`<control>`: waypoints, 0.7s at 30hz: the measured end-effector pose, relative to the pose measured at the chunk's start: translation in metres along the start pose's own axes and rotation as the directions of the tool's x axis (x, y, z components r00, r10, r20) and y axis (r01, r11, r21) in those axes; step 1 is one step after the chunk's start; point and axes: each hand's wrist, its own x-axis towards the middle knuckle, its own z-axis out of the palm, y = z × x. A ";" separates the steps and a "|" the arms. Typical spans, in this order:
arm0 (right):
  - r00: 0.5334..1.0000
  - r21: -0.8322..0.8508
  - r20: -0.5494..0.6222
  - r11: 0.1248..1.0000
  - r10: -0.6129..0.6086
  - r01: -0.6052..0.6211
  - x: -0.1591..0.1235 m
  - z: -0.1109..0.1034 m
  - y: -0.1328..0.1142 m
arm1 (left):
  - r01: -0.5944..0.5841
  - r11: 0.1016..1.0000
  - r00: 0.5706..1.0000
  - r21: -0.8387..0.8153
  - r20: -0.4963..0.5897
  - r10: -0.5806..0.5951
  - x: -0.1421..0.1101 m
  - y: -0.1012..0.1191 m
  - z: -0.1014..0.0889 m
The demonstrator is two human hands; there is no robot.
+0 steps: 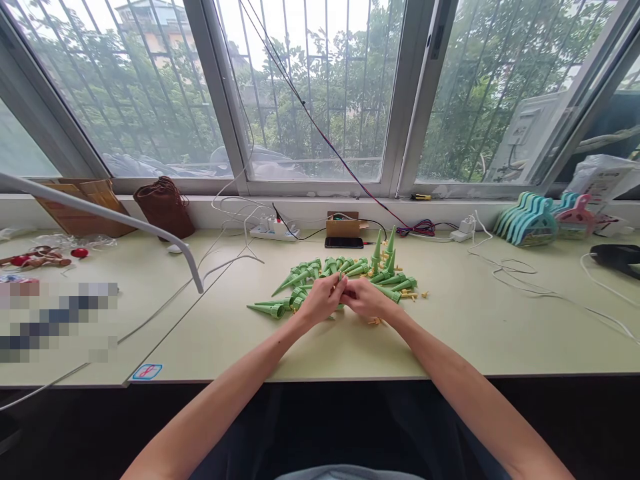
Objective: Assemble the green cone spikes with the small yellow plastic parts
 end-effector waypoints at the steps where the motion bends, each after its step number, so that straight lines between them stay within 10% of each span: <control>1: 1.000 0.002 0.000 1.000 0.001 -0.001 0.000 0.000 0.000 | 0.000 1.000 1.000 0.001 0.000 0.000 0.000 0.000 0.000; 21: 0.999 0.021 0.028 0.999 0.032 -0.032 0.002 0.001 0.004 | -0.002 1.000 1.000 0.003 -0.005 0.002 0.000 -0.002 0.002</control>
